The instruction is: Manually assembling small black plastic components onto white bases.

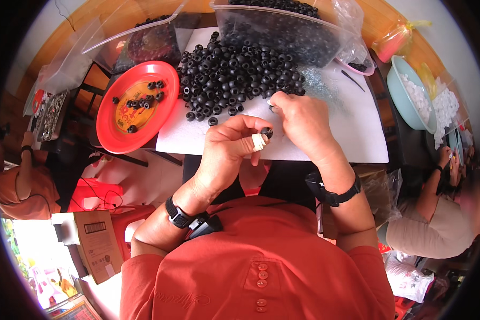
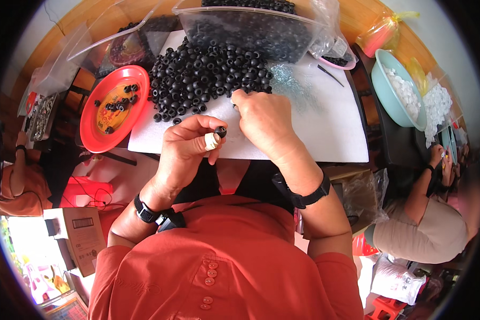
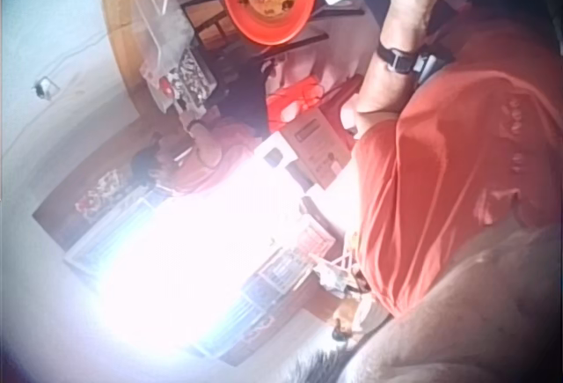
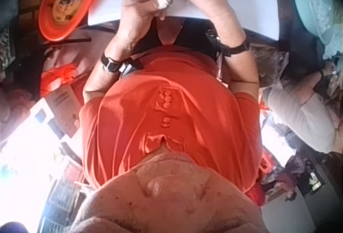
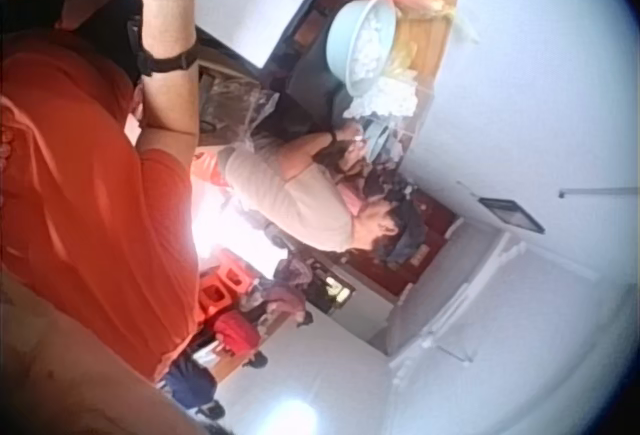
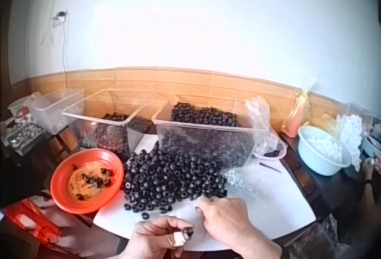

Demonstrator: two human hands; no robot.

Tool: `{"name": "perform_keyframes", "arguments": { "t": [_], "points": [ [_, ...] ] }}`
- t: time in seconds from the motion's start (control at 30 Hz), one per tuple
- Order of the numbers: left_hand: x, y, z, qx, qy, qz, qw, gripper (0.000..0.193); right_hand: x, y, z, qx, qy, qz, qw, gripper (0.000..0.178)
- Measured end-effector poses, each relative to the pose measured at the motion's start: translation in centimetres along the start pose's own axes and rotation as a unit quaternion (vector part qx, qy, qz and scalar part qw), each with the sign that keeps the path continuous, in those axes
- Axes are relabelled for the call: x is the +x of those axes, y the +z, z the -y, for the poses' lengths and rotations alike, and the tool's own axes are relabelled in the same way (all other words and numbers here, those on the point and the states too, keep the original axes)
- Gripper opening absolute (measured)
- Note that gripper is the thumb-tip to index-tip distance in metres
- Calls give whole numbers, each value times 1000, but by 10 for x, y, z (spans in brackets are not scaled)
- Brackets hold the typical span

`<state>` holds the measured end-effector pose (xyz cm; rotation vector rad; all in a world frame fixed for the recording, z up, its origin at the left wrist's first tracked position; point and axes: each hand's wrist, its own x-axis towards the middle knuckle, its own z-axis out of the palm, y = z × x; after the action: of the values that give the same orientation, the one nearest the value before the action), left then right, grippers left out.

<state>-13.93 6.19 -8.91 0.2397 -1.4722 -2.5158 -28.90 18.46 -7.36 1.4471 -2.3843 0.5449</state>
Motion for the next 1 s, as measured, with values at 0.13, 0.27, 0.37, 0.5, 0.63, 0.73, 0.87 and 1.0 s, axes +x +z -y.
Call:
{"name": "perform_keyframes", "arguments": {
  "t": [0.13,0.27,0.37,0.5,0.63,0.73,0.87,1.0],
  "points": [
    [0,1,1,5,11,-6,1000,18,-2,1,10,-71,-47,-10,996,11],
    [-1,3,0,-1,19,-9,1000,18,-4,6,10,-70,-70,-17,995,14],
    [0,1,2,7,12,-12,1000,18,-4,9,10,-67,-58,-22,996,17],
    [-1,0,3,-19,13,-9,1000,22,-10,4,14,-73,-75,-31,994,19],
    [0,-1,2,-20,18,-2,1000,23,-11,4,13,-59,-96,-45,993,20],
    [2,-2,4,-42,21,-2,999,23,-10,11,13,-49,-86,-66,993,19],
    [2,-5,3,-58,21,6,998,24,-9,17,13,-10,-95,-102,990,17],
    [1,-5,2,-77,23,8,997,20,-12,4,9,37,-84,-101,991,16]
  ]
}}
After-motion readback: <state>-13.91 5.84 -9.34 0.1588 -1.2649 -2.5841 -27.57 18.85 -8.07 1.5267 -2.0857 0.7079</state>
